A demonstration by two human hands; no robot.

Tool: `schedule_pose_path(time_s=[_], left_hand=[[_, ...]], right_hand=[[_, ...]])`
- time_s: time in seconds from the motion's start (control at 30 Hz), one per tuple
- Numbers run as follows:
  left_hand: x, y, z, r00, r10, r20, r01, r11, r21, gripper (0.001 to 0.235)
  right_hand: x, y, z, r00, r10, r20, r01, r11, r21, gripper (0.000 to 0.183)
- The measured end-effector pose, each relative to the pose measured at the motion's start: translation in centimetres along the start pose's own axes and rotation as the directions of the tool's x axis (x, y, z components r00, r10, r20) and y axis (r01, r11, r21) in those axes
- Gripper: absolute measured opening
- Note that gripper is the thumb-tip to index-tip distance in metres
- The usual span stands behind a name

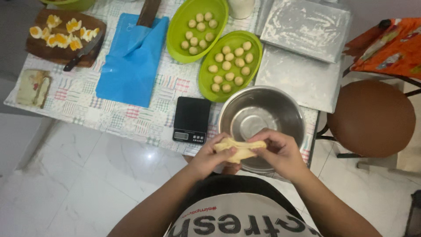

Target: The person portions dough into small, uniform balls using a digital scale for precision. They weigh each piece, roll it into a sphere between their palms, and place it into green trays. The process is repeated continuously with dough from a metal bowl.

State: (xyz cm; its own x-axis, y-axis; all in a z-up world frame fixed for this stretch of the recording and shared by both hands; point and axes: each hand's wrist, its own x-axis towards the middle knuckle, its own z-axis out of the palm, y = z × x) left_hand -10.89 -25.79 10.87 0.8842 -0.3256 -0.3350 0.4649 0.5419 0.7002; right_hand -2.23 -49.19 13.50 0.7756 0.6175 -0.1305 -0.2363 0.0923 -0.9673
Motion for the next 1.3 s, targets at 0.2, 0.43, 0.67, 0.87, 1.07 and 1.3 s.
schedule_pose_path(time_s=[0.2,0.43,0.67,0.87,1.07,1.3], left_hand=[[-2.0,2.7,-0.9,0.975,-0.22,0.021,0.216,0.93,-0.298,0.041],[-5.4,5.6,-0.6,0.994,0.094,-0.065,-0.081,0.981,0.177,0.058],[-8.7,11.7,-1.9,0.996,0.052,-0.072,-0.003,0.829,0.559,0.028],[-10.3,13.7,-4.3,0.971,0.232,-0.059,-0.145,0.765,0.628,0.013],[-11.3,14.3,-8.5,0.897,0.438,0.066,-0.331,0.563,0.757,0.015],[-12.4,14.1,-15.1,0.992,0.111,0.058,-0.125,0.879,0.46,0.012]], right_hand=[[0.9,-2.5,4.6,0.819,-0.489,0.301,0.572,0.655,-0.494,0.049],[3.0,-5.2,8.0,0.799,-0.432,0.418,0.6,0.523,-0.606,0.037],[3.5,-4.6,13.1,0.961,-0.18,0.209,0.26,0.841,-0.474,0.028],[5.9,-5.6,14.9,0.964,0.205,0.168,-0.202,0.979,-0.034,0.026],[7.3,-5.5,22.2,1.0,0.02,0.011,-0.014,0.923,-0.385,0.026],[8.3,-1.4,22.0,0.974,0.188,-0.126,-0.198,0.978,-0.068,0.013]])
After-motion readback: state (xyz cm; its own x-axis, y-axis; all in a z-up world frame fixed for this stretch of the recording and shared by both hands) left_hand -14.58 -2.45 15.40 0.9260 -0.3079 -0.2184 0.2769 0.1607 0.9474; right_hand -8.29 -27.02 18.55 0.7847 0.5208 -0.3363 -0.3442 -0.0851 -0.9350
